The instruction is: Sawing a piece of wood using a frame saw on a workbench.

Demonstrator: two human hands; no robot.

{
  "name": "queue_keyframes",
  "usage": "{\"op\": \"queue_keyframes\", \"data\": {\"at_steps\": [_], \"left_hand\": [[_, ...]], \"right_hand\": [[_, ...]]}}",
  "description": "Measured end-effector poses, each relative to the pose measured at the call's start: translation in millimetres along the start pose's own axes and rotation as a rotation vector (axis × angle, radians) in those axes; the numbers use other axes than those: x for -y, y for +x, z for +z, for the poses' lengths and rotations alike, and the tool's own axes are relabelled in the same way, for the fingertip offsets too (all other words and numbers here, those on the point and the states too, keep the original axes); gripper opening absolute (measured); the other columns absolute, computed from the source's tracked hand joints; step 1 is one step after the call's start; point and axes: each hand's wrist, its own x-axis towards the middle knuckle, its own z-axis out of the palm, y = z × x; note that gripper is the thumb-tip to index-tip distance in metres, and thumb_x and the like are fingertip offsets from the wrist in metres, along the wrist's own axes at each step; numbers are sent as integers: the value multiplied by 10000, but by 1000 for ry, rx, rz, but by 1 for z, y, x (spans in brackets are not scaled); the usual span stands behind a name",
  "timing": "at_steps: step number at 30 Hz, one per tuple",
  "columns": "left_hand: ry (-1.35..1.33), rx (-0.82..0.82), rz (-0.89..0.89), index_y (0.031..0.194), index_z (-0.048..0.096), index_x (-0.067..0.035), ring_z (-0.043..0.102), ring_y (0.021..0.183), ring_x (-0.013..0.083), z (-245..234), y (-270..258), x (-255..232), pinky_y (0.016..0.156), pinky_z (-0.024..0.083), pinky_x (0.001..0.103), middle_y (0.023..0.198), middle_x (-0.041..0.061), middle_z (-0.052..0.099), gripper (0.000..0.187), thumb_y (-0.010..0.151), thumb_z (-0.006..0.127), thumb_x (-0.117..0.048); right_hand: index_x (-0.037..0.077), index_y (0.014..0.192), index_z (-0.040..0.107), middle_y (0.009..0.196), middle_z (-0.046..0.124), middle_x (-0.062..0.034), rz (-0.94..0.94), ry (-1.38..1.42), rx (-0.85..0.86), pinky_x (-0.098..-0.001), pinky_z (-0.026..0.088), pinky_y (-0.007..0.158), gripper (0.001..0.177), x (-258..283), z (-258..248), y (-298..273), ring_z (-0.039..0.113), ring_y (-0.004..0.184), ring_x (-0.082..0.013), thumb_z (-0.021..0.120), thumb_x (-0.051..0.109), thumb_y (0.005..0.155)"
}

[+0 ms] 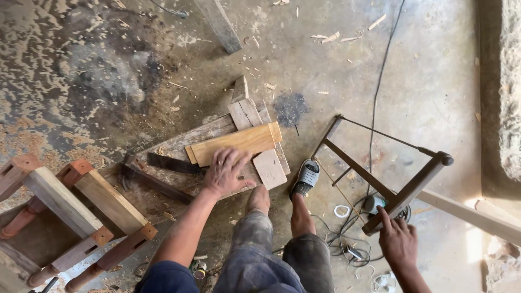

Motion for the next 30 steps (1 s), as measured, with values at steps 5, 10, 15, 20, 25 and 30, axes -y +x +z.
{"op": "queue_keyframes", "data": {"at_steps": [5,10,15,20,25,30], "left_hand": [[33,115,-80,1304,632,-175,529,1217,291,5,-59,-3,1074,415,522,1262,64,584,662,899,601,-699],[90,166,-186,1327,649,-166,540,1199,313,-1,-100,3,1091,420,506,1273,65,605,519,1014,586,-575],[70,317,-180,1302,641,-138,524,1241,330,2,-135,8,1112,373,524,1288,98,604,540,925,626,-524],[-49,184,-149,1298,648,-157,507,1265,347,-43,-138,-19,1127,347,535,1278,111,600,580,852,654,-528],[-98,39,-233,1279,636,-119,513,1320,320,-50,-118,-82,1169,386,508,1305,93,596,531,926,674,-513],[-666,-90,-706,1244,639,-67,591,1265,347,-31,-66,-217,1077,476,445,1304,177,646,442,906,734,-336]], "right_hand": [[452,1639,372,1310,622,104,44,-263,80,-380,398,1077,735,-34,10,7,556,1215,-135,643,415,957],[495,1515,449,1422,532,100,-53,-552,-15,-413,317,1182,631,-19,-63,19,483,1342,-143,626,552,912],[383,1361,547,1418,539,141,-210,-436,73,-525,222,1379,500,-39,-28,63,480,1442,-42,669,511,894],[249,1317,629,1388,610,10,-90,-34,-48,-471,420,1128,541,-66,-17,69,615,1236,-239,697,509,847],[20,1125,733,992,757,-199,246,603,-181,-420,603,758,533,-81,-5,14,744,836,-292,682,527,969],[66,886,698,838,718,-48,677,1354,-475,-339,562,716,428,-38,-68,-82,682,756,-203,663,469,1027]]}}
